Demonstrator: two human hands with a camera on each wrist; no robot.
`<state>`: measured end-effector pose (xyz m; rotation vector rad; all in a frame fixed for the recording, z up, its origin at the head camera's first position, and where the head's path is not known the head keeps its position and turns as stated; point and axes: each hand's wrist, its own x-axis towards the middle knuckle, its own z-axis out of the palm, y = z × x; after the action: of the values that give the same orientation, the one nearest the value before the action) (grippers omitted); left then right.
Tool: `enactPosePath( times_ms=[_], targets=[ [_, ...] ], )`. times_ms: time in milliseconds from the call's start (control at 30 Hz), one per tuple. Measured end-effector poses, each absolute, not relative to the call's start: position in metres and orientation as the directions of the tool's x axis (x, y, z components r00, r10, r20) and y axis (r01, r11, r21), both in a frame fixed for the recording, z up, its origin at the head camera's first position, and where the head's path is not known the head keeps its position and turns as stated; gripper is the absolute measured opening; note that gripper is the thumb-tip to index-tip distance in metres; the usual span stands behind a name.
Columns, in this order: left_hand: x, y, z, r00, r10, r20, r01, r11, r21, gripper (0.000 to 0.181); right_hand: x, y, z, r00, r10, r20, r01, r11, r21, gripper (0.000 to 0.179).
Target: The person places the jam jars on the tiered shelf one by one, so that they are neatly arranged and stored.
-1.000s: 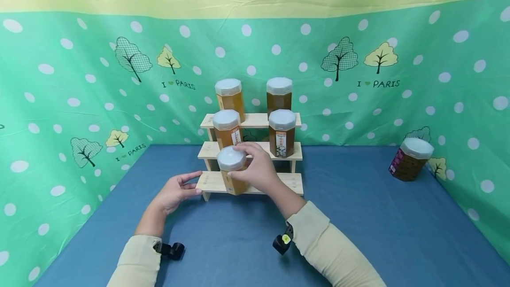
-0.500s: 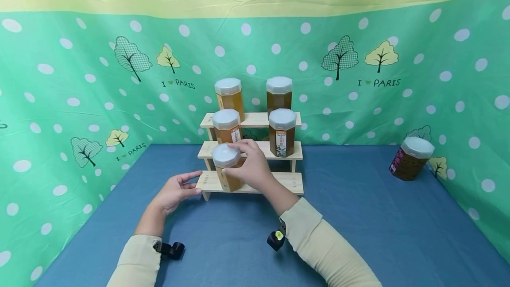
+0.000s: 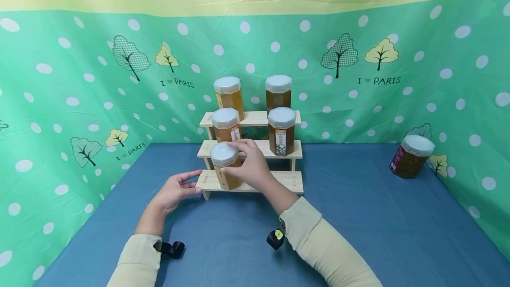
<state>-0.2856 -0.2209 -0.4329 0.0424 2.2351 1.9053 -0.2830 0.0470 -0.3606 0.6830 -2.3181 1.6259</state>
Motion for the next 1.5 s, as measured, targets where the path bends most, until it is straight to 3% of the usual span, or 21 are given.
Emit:
enactPosePath(
  times_ms=[433,967,1500],
  targets=[
    [-0.286,-0.221,-0.431,-0.976,0.168,-0.137,-0.110,0.159,0.981,0.067,-0.267,0.067,-0.363,-0.817,-0.197,0.542,-0.572,0.154,-0.806,0.053],
    [-0.285,-0.223,-0.436,-0.978,0.161,-0.130,-0.104,0.162,0.981,0.065,-0.256,0.097,-0.372,-0.827,-0.158,0.540,-0.562,0.169,-0.810,0.047],
    [-0.284,-0.222,-0.434,-0.978,0.162,-0.131,-0.106,0.154,0.982,0.065,-0.239,0.131,-0.373,-0.779,-0.168,0.604,-0.626,0.165,-0.762,0.047]
  ],
)
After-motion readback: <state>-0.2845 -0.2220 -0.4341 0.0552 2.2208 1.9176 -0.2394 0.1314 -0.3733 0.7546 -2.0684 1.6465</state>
